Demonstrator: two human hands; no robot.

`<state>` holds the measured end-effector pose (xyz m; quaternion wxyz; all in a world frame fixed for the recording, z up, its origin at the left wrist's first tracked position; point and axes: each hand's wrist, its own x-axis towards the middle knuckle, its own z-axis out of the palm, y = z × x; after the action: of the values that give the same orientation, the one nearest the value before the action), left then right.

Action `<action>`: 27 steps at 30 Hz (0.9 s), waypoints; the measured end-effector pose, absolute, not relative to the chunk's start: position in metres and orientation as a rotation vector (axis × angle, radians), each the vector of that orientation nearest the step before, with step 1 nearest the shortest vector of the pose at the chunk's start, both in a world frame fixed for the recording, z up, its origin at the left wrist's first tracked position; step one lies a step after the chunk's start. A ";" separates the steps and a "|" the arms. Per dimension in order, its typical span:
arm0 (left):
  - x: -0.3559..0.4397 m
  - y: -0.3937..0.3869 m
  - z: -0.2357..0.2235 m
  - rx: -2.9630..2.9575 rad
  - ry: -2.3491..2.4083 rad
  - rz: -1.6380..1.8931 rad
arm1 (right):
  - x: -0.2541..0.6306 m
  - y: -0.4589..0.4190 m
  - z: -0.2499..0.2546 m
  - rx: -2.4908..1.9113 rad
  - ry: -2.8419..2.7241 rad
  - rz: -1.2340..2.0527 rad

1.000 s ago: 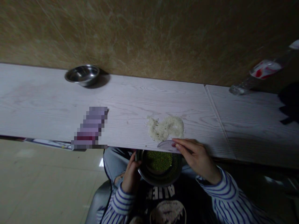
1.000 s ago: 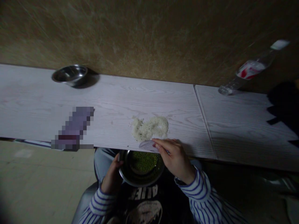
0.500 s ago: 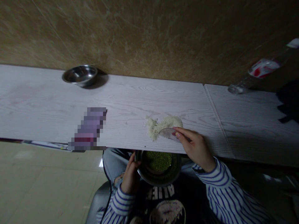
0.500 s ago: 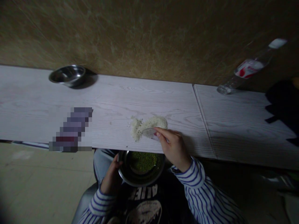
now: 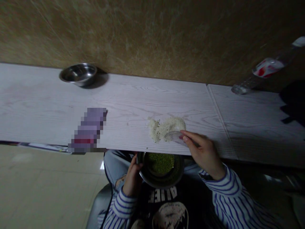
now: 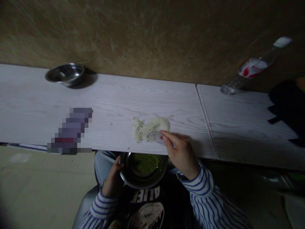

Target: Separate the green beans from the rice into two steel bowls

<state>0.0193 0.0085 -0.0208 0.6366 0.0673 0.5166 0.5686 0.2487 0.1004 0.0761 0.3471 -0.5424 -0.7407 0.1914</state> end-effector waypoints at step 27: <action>0.022 0.008 -0.022 0.135 1.180 1.295 | 0.254 0.085 0.077 -1.369 -1.992 0.447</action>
<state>0.0221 0.0077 -0.0221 0.6381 0.0590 0.5170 0.5675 0.2537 0.0847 0.0771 0.3353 -0.5248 -0.7634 0.1715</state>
